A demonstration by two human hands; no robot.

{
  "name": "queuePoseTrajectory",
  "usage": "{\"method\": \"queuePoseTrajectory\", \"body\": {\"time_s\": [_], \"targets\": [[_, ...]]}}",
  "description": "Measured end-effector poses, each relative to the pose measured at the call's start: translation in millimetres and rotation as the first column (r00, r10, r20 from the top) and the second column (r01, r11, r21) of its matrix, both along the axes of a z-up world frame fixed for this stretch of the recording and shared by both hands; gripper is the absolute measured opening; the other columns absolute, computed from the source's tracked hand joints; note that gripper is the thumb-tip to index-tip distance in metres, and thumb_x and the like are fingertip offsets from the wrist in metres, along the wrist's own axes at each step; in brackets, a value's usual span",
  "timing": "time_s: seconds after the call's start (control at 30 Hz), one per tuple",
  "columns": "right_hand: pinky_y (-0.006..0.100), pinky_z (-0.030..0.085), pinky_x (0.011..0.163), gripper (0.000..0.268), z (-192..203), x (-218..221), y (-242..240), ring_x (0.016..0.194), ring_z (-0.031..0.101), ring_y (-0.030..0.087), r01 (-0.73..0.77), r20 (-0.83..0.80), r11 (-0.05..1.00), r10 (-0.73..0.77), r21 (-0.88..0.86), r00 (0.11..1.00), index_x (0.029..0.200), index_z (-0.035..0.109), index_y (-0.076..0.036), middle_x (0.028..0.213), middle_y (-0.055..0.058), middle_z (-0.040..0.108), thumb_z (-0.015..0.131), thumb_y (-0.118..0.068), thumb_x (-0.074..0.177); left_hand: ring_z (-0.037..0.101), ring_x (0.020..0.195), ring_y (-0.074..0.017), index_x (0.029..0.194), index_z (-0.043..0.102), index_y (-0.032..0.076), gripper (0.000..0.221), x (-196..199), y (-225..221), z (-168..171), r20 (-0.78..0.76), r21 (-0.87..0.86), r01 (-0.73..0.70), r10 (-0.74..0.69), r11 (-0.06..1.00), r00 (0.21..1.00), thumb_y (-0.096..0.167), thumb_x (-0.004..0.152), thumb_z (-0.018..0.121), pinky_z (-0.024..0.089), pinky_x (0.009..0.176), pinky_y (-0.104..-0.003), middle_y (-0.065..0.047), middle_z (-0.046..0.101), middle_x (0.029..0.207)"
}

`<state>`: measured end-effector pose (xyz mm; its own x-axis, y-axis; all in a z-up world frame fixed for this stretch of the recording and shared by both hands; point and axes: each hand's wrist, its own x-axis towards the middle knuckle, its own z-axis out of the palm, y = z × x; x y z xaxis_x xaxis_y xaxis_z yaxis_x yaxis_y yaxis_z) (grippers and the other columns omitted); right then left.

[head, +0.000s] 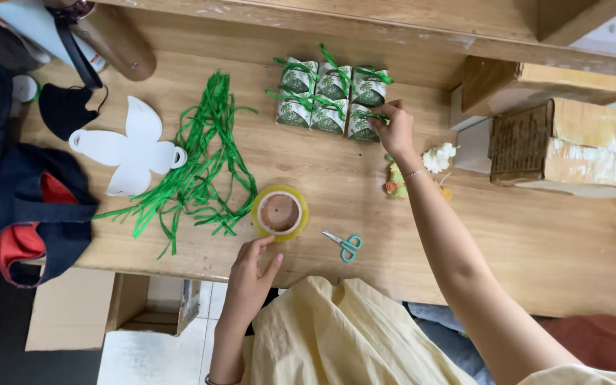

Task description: The person picks up a green packaged item from a shelf, places it on a wooden work surface, and organizes several similar items into rows.

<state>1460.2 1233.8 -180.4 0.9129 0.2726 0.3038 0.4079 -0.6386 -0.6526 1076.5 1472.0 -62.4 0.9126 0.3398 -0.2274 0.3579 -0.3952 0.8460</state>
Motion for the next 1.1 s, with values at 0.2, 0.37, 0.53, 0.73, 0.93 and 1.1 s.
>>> {"method": "queuePoseTrajectory", "body": {"time_s": [0.2, 0.37, 0.53, 0.73, 0.93, 1.1], "targets": [[0.043, 0.054, 0.08, 0.019, 21, -9, 17, 0.09, 0.068, 0.034, 0.057, -0.016, 0.998, -0.057, 0.003, 0.998, 0.094, 0.076, -0.006, 0.102, 0.016, 0.068, 0.087, -0.011, 0.079, 0.067, 0.113, -0.03, 0.127, 0.061, 0.008, 0.039, -1, -22, 11, -0.004, -0.06, -0.025, 0.024, 0.998, 1.0, 0.021, 0.091, 0.071, 0.054, 0.091, -0.04, -0.015, 0.066, 0.122], [0.045, 0.054, 0.081, 0.022, 2, -3, 17, 0.091, 0.067, 0.037, 0.026, 0.094, 0.999, -0.022, -0.035, 0.995, 0.097, 0.074, -0.004, 0.102, 0.017, 0.067, 0.087, -0.013, 0.081, 0.067, 0.112, -0.0306, 0.126, 0.061, 0.007, 0.037, 2, -23, 23, 0.056, -0.031, -0.038, 0.04, 0.999, 0.998, 0.021, 0.093, 0.071, 0.053, 0.092, -0.04, -0.015, 0.067, 0.121], [0.047, 0.053, 0.083, 0.026, 10, -15, 21, 0.099, 0.065, 0.037, 0.08, 0.045, 0.988, -0.074, -0.13, 0.996, 0.109, 0.072, -0.008, 0.114, 0.015, 0.066, 0.085, -0.015, 0.088, 0.066, 0.113, -0.0316, 0.127, 0.061, 0.007, 0.038, -1, -21, 37, 0.074, -0.024, -0.083, 0.084, 0.996, 0.994, 0.019, 0.093, 0.069, 0.054, 0.089, -0.04, -0.016, 0.066, 0.12], [0.048, 0.041, 0.11, 0.074, 51, -70, 46, 0.128, 0.046, 0.041, 0.063, 0.186, 0.997, -0.071, 0.051, 0.98, 0.146, 0.043, -0.001, 0.137, 0.021, 0.047, 0.077, 0.004, 0.081, 0.067, 0.109, -0.0317, 0.124, 0.062, 0.005, 0.035, -24, -9, 36, 0.135, 0.014, -0.158, 0.155, 0.987, 0.979, 0.019, 0.093, 0.071, 0.053, 0.092, -0.04, -0.016, 0.067, 0.118], [0.038, 0.056, 0.092, 0.066, 64, -184, 99, 0.125, 0.052, 0.031, -0.025, -0.069, 0.968, 0.043, 0.25, 0.997, 0.146, 0.042, -0.002, 0.142, 0.018, 0.045, 0.069, 0.005, 0.087, 0.068, 0.109, -0.0271, 0.124, 0.062, 0.007, 0.034, -63, 15, 58, 0.048, -0.044, -0.265, 0.267, 0.963, 0.963, 0.022, 0.093, 0.068, 0.058, 0.083, -0.038, -0.012, 0.068, 0.12], [0.032, 0.058, 0.085, 0.052, 66, -267, 159, 0.118, 0.057, 0.025, -0.249, -0.196, 0.916, 0.32, 0.315, 0.927, 0.132, 0.051, -0.002, 0.135, 0.015, 0.049, 0.068, 0.009, 0.084, 0.073, 0.103, -0.0263, 0.119, 0.063, 0.006, 0.032, -123, 40, 61, 0.142, -0.037, -0.338, 0.339, 0.941, 0.93, 0.022, 0.092, 0.069, 0.057, 0.087, -0.038, -0.011, 0.073, 0.117]]}}
